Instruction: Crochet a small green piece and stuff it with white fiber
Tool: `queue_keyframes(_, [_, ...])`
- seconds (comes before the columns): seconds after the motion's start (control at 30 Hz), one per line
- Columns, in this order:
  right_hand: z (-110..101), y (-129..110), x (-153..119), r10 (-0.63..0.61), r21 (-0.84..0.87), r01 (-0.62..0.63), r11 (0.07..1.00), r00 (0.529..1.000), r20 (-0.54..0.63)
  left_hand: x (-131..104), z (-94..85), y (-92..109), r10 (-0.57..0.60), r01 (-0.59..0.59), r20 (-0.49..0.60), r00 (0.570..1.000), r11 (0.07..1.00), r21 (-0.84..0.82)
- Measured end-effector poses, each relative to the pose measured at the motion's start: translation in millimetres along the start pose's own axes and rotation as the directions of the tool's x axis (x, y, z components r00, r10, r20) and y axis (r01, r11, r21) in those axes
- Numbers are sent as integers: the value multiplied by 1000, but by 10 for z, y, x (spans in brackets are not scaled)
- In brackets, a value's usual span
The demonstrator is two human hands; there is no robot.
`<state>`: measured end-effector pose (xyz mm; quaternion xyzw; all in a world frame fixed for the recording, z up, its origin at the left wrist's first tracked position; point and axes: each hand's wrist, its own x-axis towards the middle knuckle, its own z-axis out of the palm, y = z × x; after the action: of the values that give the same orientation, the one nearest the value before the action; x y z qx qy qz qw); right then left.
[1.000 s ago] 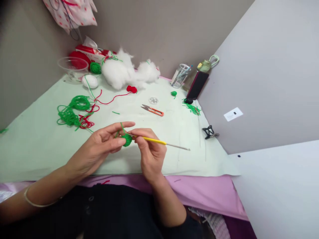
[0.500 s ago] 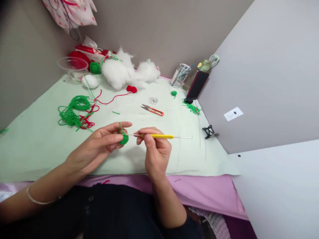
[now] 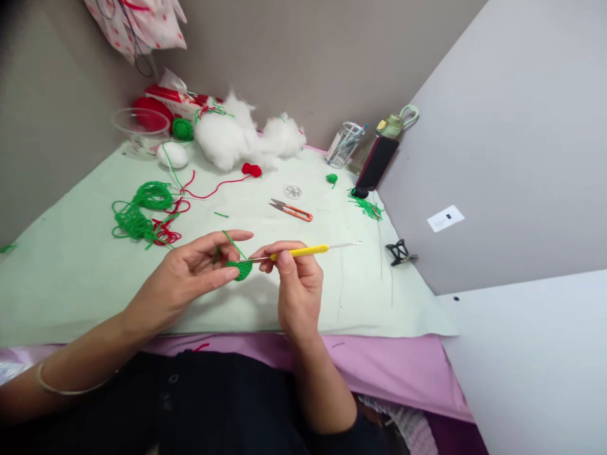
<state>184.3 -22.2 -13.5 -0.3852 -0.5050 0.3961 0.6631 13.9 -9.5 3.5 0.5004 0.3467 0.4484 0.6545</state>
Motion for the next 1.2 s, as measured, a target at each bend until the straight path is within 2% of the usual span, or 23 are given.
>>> queue_keyframes(0.23, [-19, -57, -43, -78, -72, 81, 994, 996, 45, -9, 5, 25, 60, -57, -30, 998, 993, 105])
queue_keyframes(0.37, [-7, -95, -88, -210, -247, 222, 943, 975, 76, -27, 10, -4, 115, -106, -43, 992, 977, 186])
queue_keyframes(0.43, [-10, -72, -123, -335, -350, 370, 861, 929, 157, -37, 33, -16, 153, -134, -73, 985, 968, 214])
queue_keyframes(0.53, [-20, 40, -181, -516, -515, 583, 628, 808, 286, -49, 82, -26, 146, -129, -125, 981, 982, 137])
queue_keyframes(0.6, [-19, 122, -210, -587, -606, 632, 482, 747, 312, -44, 103, -28, 33, -37, -96, 995, 999, -39])
queue_keyframes(0.63, [-15, 148, -216, -604, -626, 632, 457, 737, 303, -36, 105, -28, -51, 43, -47, 998, 989, -145])
queue_keyframes(0.67, [-9, 158, -217, -604, -623, 621, 476, 745, 282, -24, 100, -25, -131, 130, 12, 991, 962, -239])
queue_keyframes(0.73, [8, 130, -198, -559, -546, 563, 621, 806, 195, 7, 72, -13, -234, 252, 94, 968, 898, -361])
queue_keyframes(0.8, [24, 63, -159, -451, -375, 440, 816, 890, 62, 34, 34, 4, -244, 262, 98, 965, 875, -406])
queue_keyframes(0.87, [39, 3, -114, -300, -155, 292, 944, 953, -30, 44, 8, 17, -197, 215, 87, 977, 892, -397])
queue_keyframes(0.97, [61, -19, -69, -196, -13, 196, 981, 980, -22, 29, 9, 13, -116, 140, 97, 989, 944, -297])
queue_keyframes(1.1, [89, 20, -66, -185, -50, 185, 981, 983, 9, 8, 37, -28, -38, 38, 1, 999, 991, -126])
queue_keyframes(1.2, [77, 27, -72, -144, -32, 144, 989, 990, 3, 14, 43, -51, -15, 13, -26, 1000, 997, -73])
